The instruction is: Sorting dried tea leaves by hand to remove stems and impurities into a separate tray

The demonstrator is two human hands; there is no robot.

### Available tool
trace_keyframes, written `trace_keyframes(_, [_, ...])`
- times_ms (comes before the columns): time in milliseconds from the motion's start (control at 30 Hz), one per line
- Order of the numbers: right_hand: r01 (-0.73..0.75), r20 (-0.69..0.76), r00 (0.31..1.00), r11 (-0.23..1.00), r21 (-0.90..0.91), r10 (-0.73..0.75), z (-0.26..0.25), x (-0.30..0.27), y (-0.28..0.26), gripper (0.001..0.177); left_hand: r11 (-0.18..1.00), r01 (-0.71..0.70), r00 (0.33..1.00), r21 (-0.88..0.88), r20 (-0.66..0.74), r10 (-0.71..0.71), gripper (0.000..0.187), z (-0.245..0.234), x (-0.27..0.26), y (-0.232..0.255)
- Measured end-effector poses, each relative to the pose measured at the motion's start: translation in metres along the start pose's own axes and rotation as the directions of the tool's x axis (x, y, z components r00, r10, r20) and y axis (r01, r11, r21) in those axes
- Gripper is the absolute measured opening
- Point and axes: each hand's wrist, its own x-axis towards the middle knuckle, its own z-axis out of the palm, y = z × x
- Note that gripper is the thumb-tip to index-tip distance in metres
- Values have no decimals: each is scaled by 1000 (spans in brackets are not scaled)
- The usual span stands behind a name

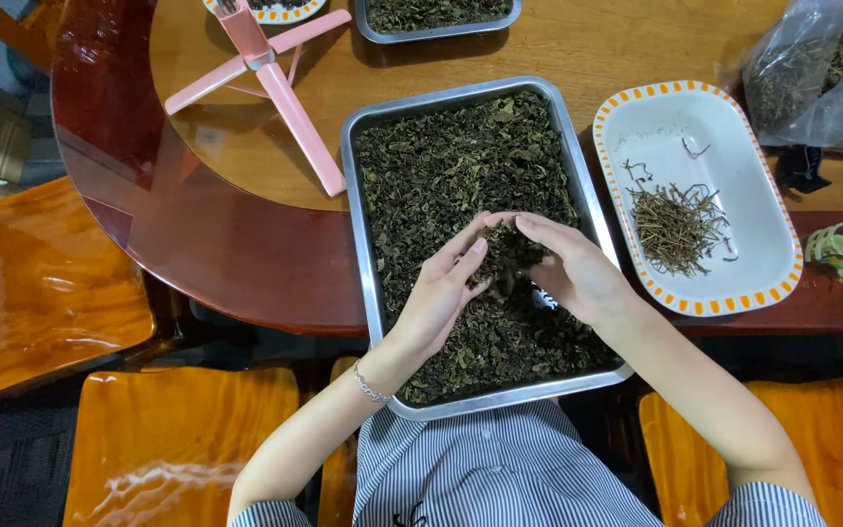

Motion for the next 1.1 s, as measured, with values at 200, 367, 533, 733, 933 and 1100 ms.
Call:
trace_keyframes(200, [17, 9, 1000, 1000, 19, -17, 19, -17, -11, 54, 998, -51, 993, 25, -107, 54, 44, -7, 7, -19])
trace_keyframes(367, [61, 63, 996, 997, -39, -58, 7, -10, -6, 40, 998, -57, 976, 27, -210, 61, 46, -13, 15, -32])
trace_keyframes(533, [74, 79, 994, 995, -64, -69, 6, -10, -6, 39, 994, -88, 966, 63, -238, 101, 45, -22, 23, -46])
trace_keyframes(733, [99, 62, 993, 993, -69, -95, 4, -10, -3, 40, 995, -73, 948, 73, -305, 92, 35, -14, 17, -36])
trace_keyframes(933, [98, 52, 994, 994, -55, -95, 7, -14, -4, 41, 996, -60, 935, 65, -345, 78, 32, -15, 19, -39])
trace_keyframes(1100, [185, 71, 982, 966, -180, -175, 1, -15, 3, 40, 995, -95, 943, 18, -319, 96, 27, -17, 22, -45])
